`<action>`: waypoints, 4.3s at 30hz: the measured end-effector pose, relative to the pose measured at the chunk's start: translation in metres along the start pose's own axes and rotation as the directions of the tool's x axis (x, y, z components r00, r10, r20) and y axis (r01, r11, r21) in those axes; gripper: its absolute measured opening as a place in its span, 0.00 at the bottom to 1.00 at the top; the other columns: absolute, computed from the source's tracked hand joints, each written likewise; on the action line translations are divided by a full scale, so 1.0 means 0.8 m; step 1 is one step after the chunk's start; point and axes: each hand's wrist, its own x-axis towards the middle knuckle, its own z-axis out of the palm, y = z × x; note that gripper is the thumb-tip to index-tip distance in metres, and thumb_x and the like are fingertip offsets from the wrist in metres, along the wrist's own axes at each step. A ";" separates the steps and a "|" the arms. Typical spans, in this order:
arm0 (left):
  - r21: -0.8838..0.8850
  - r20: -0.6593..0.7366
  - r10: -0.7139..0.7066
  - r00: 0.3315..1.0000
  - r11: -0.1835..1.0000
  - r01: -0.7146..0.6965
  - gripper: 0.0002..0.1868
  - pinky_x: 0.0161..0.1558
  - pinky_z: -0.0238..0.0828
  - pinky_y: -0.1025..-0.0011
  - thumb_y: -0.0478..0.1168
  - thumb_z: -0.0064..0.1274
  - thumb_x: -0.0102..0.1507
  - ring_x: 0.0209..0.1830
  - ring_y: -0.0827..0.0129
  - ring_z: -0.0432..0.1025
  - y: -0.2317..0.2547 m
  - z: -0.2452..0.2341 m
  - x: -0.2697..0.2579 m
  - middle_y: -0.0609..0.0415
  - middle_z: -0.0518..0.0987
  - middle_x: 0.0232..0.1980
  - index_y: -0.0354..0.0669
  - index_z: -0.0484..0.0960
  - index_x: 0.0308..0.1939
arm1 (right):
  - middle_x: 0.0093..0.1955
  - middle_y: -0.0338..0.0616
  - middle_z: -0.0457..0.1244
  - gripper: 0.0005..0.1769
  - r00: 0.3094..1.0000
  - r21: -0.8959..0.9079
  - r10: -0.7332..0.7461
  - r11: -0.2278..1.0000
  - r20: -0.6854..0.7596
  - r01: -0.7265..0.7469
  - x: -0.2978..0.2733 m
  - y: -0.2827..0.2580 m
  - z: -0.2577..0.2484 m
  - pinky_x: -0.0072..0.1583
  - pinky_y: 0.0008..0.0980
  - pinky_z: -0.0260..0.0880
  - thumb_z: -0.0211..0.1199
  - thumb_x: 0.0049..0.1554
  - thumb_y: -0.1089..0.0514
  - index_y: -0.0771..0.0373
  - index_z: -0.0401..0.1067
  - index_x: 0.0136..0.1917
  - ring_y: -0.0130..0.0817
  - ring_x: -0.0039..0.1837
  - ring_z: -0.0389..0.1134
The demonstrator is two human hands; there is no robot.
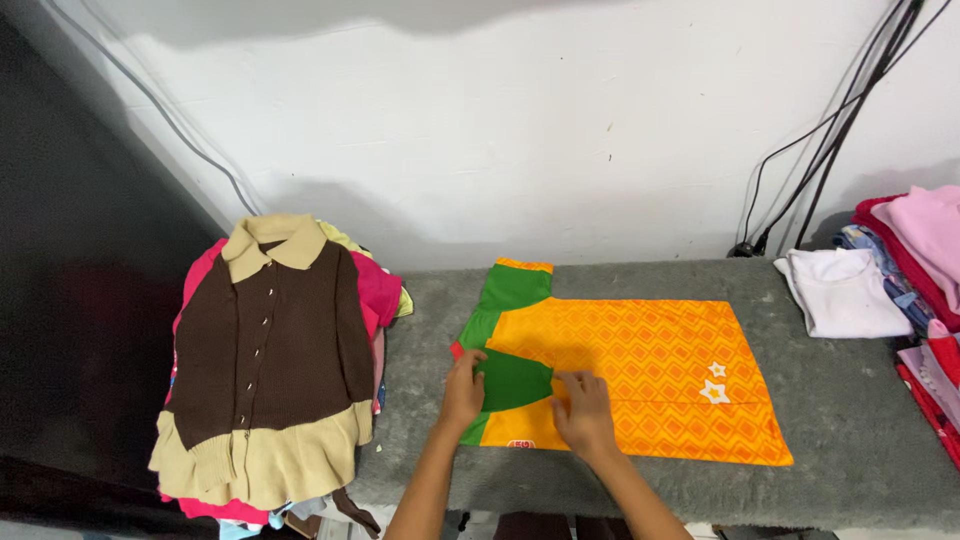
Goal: The person folds several shirts one by one on a gray surface, smoothing each garment before folding it into a compact rectangle. They place each folded shirt onto a growing stack on the right side of the workspace.
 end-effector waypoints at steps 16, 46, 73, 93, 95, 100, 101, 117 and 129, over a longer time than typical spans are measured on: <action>0.671 0.064 -0.017 0.998 0.741 -0.031 0.39 0.72 0.30 0.39 0.57 0.38 0.67 0.81 0.53 0.38 0.022 0.012 -0.125 0.45 0.48 0.80 0.32 0.54 0.74 | 0.81 0.51 0.48 0.35 0.807 -0.184 -0.291 0.881 0.514 0.435 0.054 -0.014 0.027 0.76 0.57 0.37 0.46 0.65 0.43 0.66 0.54 0.77 0.47 0.82 0.44; 0.665 0.260 -0.060 0.964 0.734 -0.134 0.37 0.72 0.28 0.35 0.57 0.30 0.69 0.82 0.47 0.34 0.100 0.086 -0.081 0.45 0.45 0.82 0.37 0.50 0.76 | 0.85 0.42 0.42 0.31 0.982 -0.547 0.152 0.834 0.109 -0.069 -0.051 0.243 -0.248 0.77 0.66 0.31 0.43 0.63 0.43 0.51 0.54 0.77 0.45 0.85 0.37; 0.548 0.174 0.115 0.978 0.814 -0.193 0.27 0.76 0.44 0.45 0.51 0.37 0.71 0.80 0.52 0.50 0.035 0.047 0.001 0.51 0.60 0.79 0.54 0.63 0.74 | 0.74 0.48 0.58 0.07 0.977 -0.254 0.214 0.944 -0.014 -0.211 -0.042 0.260 -0.226 0.77 0.68 0.41 0.60 0.55 0.58 0.57 0.73 0.48 0.52 0.84 0.45; 0.542 0.168 0.186 0.968 0.803 -0.249 0.34 0.73 0.27 0.36 0.53 0.38 0.69 0.82 0.50 0.40 0.075 0.048 -0.060 0.49 0.53 0.81 0.39 0.59 0.75 | 0.72 0.55 0.57 0.13 0.984 -0.495 0.141 0.850 -0.109 -0.177 -0.014 0.167 -0.201 0.75 0.73 0.39 0.56 0.56 0.59 0.63 0.70 0.54 0.56 0.80 0.49; 0.545 0.163 0.172 0.972 0.805 -0.234 0.34 0.74 0.28 0.36 0.55 0.37 0.69 0.82 0.50 0.40 0.081 0.054 -0.076 0.48 0.53 0.81 0.39 0.59 0.75 | 0.74 0.62 0.54 0.30 0.979 -0.226 0.188 0.960 0.073 -0.167 -0.023 0.115 -0.164 0.74 0.60 0.51 0.52 0.57 0.60 0.70 0.63 0.72 0.57 0.75 0.53; 0.643 0.193 0.052 0.980 0.747 -0.167 0.37 0.73 0.28 0.36 0.60 0.34 0.68 0.81 0.50 0.39 0.077 0.058 -0.092 0.49 0.51 0.80 0.43 0.56 0.75 | 0.83 0.52 0.41 0.39 0.853 -0.235 -0.017 0.958 0.521 0.162 -0.068 0.031 -0.111 0.76 0.59 0.36 0.52 0.62 0.44 0.62 0.47 0.79 0.49 0.83 0.40; 0.645 0.198 0.023 0.980 0.749 -0.148 0.37 0.73 0.29 0.36 0.60 0.33 0.68 0.82 0.50 0.39 0.076 0.056 -0.092 0.50 0.50 0.81 0.45 0.56 0.76 | 0.84 0.49 0.40 0.39 0.841 -0.224 0.001 0.964 0.541 0.143 -0.070 0.034 -0.115 0.77 0.58 0.36 0.52 0.63 0.39 0.59 0.47 0.79 0.48 0.84 0.39; 0.462 0.054 -0.222 0.974 0.870 0.173 0.28 0.62 0.67 0.50 0.47 0.50 0.64 0.65 0.48 0.68 0.072 0.033 0.010 0.44 0.70 0.68 0.42 0.67 0.67 | 0.81 0.50 0.47 0.34 0.987 -0.530 0.148 0.832 -0.069 -0.162 -0.010 0.214 -0.219 0.75 0.64 0.47 0.57 0.55 0.42 0.56 0.63 0.71 0.50 0.82 0.46; 0.257 -0.031 -0.284 0.958 0.924 0.282 0.28 0.56 0.70 0.49 0.45 0.67 0.56 0.56 0.38 0.71 -0.075 0.125 0.233 0.33 0.76 0.56 0.32 0.76 0.54 | 0.75 0.46 0.56 0.29 0.979 -0.358 0.148 0.929 0.138 -0.090 0.157 0.290 -0.169 0.61 0.46 0.70 0.57 0.55 0.62 0.52 0.66 0.70 0.53 0.68 0.65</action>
